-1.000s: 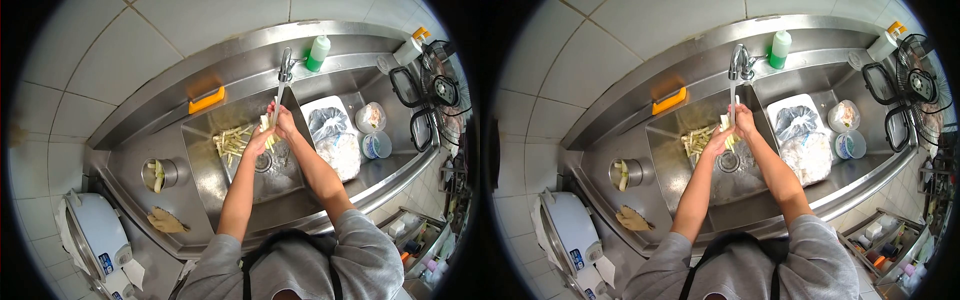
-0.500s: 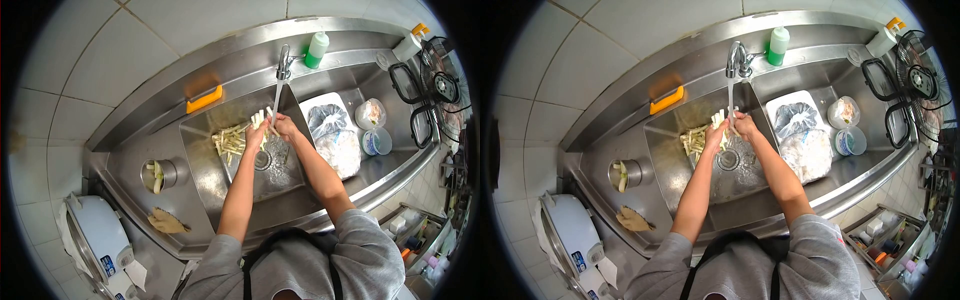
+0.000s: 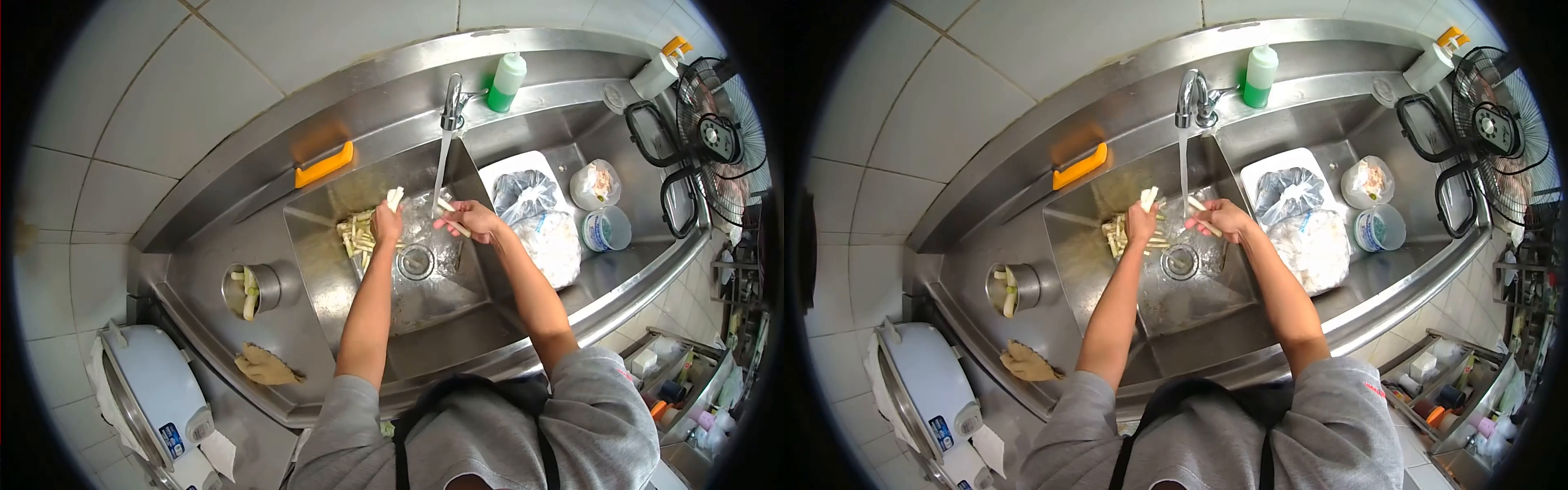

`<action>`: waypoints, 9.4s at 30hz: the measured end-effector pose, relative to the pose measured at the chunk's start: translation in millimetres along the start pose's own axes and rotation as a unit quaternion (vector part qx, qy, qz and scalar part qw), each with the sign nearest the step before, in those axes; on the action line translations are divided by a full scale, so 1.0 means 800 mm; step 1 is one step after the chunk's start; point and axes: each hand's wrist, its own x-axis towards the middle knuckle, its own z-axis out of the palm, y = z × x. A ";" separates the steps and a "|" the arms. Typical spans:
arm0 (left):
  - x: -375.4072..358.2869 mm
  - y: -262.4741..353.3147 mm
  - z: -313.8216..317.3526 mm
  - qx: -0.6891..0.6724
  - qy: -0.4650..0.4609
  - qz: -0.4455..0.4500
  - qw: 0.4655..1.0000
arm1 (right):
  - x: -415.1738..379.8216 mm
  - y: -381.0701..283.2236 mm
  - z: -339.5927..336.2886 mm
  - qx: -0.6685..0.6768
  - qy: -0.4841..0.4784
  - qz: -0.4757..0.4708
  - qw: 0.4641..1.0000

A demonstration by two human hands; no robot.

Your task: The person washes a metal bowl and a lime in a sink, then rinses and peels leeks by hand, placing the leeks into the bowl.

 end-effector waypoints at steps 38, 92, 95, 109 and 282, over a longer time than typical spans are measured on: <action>-0.003 0.016 0.039 -0.218 -0.180 -0.144 0.948 | 0.020 0.002 0.009 0.127 -0.012 -0.083 0.988; -0.118 -0.219 0.177 -0.596 0.035 -0.292 0.747 | 0.176 0.357 -0.123 -0.572 0.398 0.059 0.714; -0.130 -0.265 0.200 -0.502 0.001 -0.280 0.818 | 0.193 0.355 -0.127 -0.427 0.494 0.077 0.753; -0.166 -0.262 0.178 -0.509 -0.084 -0.384 0.766 | 0.190 0.388 -0.020 -0.447 0.319 0.047 0.835; -0.027 0.000 0.056 -0.525 -0.164 -0.232 0.803 | 0.062 0.024 0.010 0.140 -0.018 -0.072 0.987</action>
